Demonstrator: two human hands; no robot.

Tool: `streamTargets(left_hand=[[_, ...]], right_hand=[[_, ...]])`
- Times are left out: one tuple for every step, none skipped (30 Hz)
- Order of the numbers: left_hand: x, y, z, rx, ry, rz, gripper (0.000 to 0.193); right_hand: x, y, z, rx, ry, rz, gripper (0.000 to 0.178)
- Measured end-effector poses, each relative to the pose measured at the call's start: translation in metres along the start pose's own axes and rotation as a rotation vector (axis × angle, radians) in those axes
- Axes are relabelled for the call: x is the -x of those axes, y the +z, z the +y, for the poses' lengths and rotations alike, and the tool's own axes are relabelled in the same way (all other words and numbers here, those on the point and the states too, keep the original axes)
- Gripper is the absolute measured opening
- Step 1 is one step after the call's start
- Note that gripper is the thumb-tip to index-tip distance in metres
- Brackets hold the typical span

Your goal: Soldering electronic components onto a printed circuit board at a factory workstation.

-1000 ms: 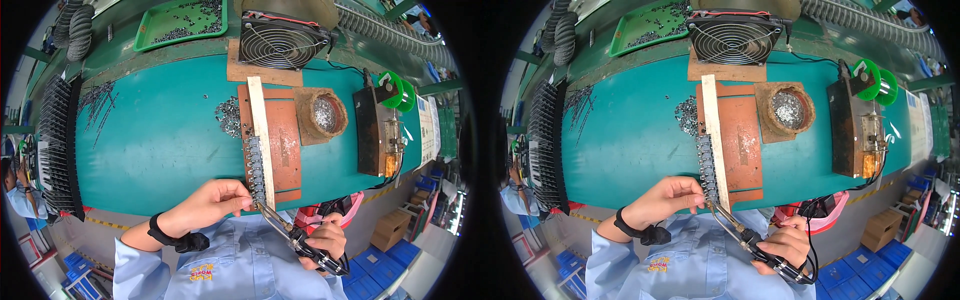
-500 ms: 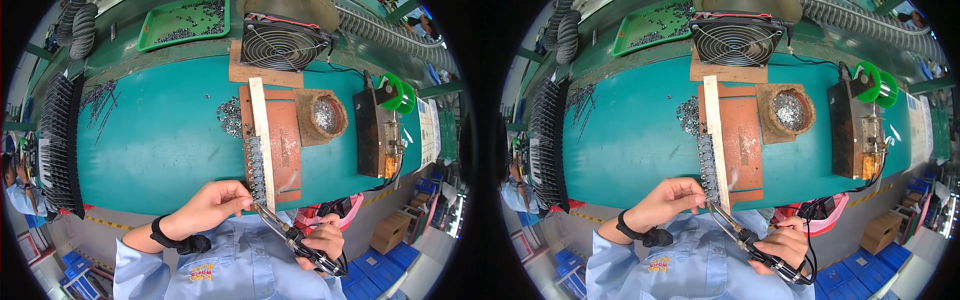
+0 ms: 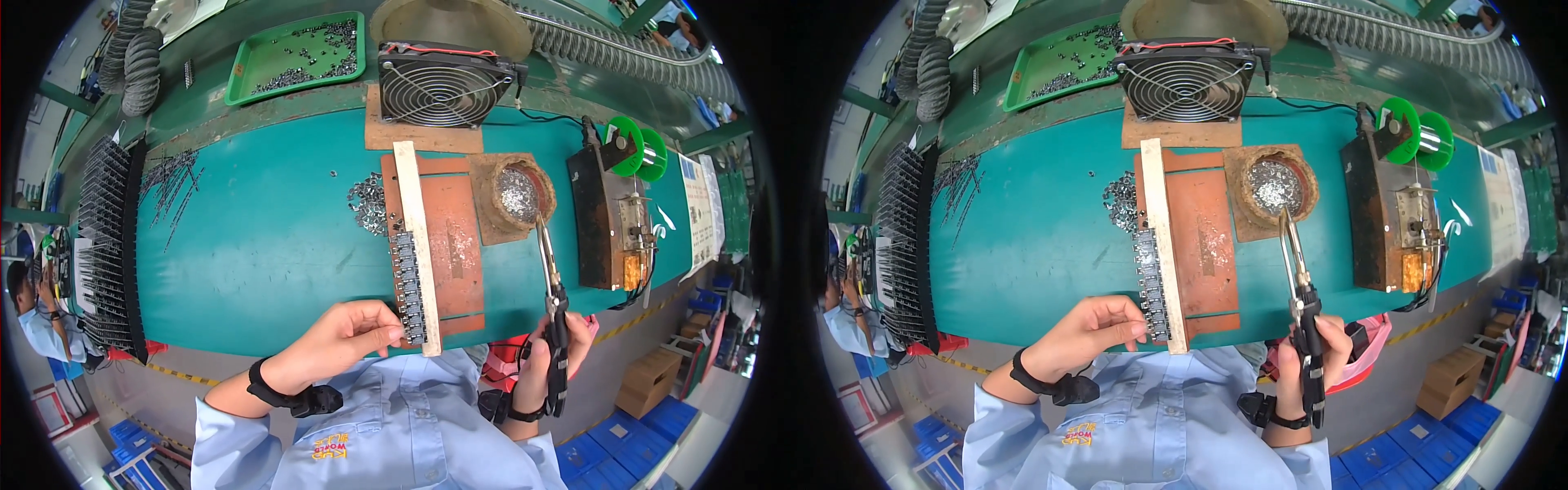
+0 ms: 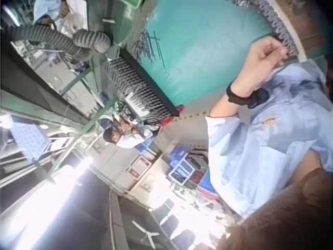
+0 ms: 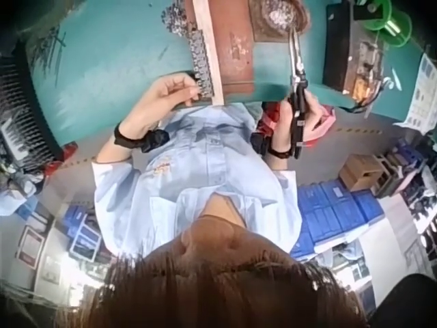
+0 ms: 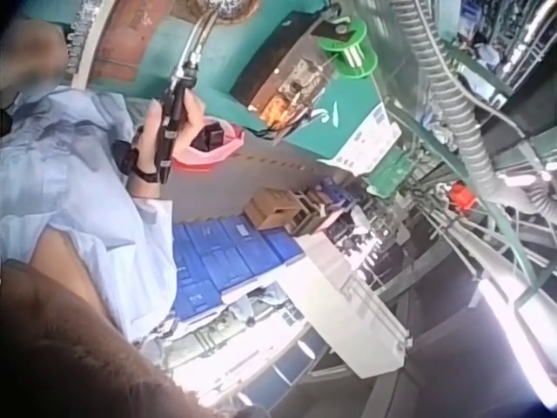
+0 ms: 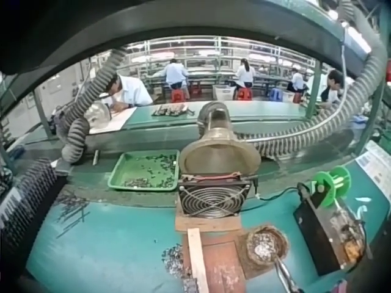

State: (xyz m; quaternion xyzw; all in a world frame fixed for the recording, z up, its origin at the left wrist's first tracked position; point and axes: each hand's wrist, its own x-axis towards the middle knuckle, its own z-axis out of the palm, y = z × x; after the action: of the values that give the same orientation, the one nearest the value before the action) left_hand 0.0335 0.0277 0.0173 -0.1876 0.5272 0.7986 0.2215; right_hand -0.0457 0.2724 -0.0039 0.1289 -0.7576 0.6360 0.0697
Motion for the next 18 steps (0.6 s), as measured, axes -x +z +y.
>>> streamTargets(left_hand=[[0.0,0.0,0.0,-0.003,-0.003,0.0,0.013],[0.0,0.0,0.0,-0.011,-0.005,-0.001,0.013],[0.001,-0.001,-0.001,-0.014,-0.002,0.011,0.012],[0.002,-0.001,-0.001,-0.018,0.0,0.023,0.012],[0.002,-0.001,0.0,-0.023,0.001,0.031,0.012],[0.002,-0.002,0.002,-0.029,-0.004,0.027,0.012],[0.003,-0.004,0.005,-0.119,0.02,0.058,0.012],[0.005,-0.006,0.009,-0.208,0.047,0.095,0.013],[0.007,-0.009,0.012,-0.297,0.073,0.133,0.013],[0.006,-0.014,0.017,-0.305,0.074,0.131,0.013],[0.002,-0.02,0.025,-0.482,0.154,0.204,0.012],[-0.003,-0.025,0.033,-0.659,0.236,0.276,0.012],[-0.006,-0.028,0.039,-0.667,0.234,0.286,0.012],[-0.011,-0.033,0.045,-0.698,0.276,0.348,0.011],[-0.017,-0.037,0.05,-0.728,0.32,0.406,0.012],[-0.022,-0.041,0.053,-0.757,0.364,0.462,0.014],[-0.026,-0.043,0.054,-0.765,0.365,0.464,0.014],[-0.031,-0.043,0.053,-0.855,0.387,0.473,0.015]], right_hand=[[-0.002,0.003,0.003,-0.035,0.011,-0.006,0.045],[-0.005,0.007,0.007,-0.07,0.021,-0.012,0.045],[-0.009,0.011,0.007,-0.103,0.032,-0.02,0.045],[-0.012,0.016,0.007,-0.106,0.033,-0.015,0.045],[-0.015,0.02,0.006,-0.144,0.03,-0.023,0.044],[-0.018,0.024,0.005,-0.183,0.026,-0.032,0.043],[-0.02,0.026,0.005,-0.223,0.021,-0.041,0.043],[-0.021,0.029,0.007,-0.23,0.023,-0.038,0.043],[-0.022,0.032,0.01,-0.209,0.026,-0.068,0.042],[-0.023,0.034,0.014,-0.184,0.025,-0.093,0.041],[-0.024,0.035,0.017,-0.159,0.023,-0.118,0.041],[-0.025,0.034,0.019,-0.163,0.021,-0.11,0.041],[-0.025,0.033,0.021,-0.166,-0.013,-0.113,0.041],[-0.024,0.031,0.023,-0.169,-0.048,-0.116,0.042],[-0.024,0.031,0.024,-0.169,-0.084,-0.115,0.042],[-0.024,0.031,0.025,-0.176,-0.085,-0.111,0.042],[-0.024,0.03,0.025,-0.15,-0.081,-0.125,0.041],[-0.023,0.029,0.024,-0.119,-0.075,-0.137,0.04]])
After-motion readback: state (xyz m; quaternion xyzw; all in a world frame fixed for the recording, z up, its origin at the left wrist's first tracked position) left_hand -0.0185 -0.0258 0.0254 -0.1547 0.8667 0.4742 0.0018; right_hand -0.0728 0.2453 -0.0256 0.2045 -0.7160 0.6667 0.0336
